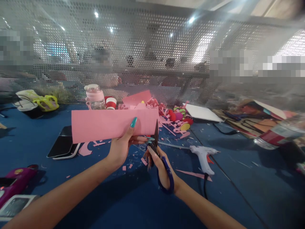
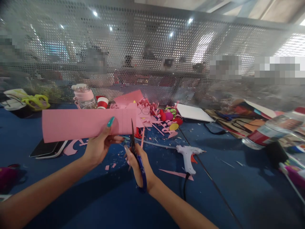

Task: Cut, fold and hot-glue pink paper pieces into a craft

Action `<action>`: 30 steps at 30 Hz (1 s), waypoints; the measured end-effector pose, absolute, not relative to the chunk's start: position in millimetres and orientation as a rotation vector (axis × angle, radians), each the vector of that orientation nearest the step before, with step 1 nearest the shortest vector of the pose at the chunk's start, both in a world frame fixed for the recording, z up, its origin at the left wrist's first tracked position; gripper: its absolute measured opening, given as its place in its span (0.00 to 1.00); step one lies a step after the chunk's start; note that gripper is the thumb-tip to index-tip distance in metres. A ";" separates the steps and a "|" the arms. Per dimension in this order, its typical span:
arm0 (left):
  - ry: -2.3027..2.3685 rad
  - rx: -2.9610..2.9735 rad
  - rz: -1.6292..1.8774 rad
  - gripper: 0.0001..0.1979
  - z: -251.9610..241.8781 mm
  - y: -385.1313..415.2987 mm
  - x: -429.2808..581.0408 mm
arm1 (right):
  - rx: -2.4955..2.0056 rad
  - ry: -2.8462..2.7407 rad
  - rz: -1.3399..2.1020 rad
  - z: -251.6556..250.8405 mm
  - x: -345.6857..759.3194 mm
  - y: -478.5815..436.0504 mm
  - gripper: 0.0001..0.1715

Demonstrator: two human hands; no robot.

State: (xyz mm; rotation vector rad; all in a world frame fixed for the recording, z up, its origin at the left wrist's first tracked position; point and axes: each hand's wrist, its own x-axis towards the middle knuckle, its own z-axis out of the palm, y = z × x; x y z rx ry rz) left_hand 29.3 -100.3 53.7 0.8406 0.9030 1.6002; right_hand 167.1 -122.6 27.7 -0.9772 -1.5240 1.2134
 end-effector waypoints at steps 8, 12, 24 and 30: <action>0.895 0.837 1.758 0.27 60.3 -90.2 18.9 | -0.924 -1.271 1.377 13.9 167.6 -114.3 0.23; 0.912 0.876 1.533 0.31 55.1 -90.7 18.4 | -0.863 -1.169 1.382 13.8 171.0 -103.4 0.21; 0.855 0.868 1.242 0.24 57.3 -96.6 16.3 | -0.981 -1.029 1.120 22.5 177.5 -87.6 0.19; 0.797 0.717 1.127 0.17 55.6 -95.2 14.7 | -1.014 -0.956 0.994 21.6 177.8 -88.4 0.21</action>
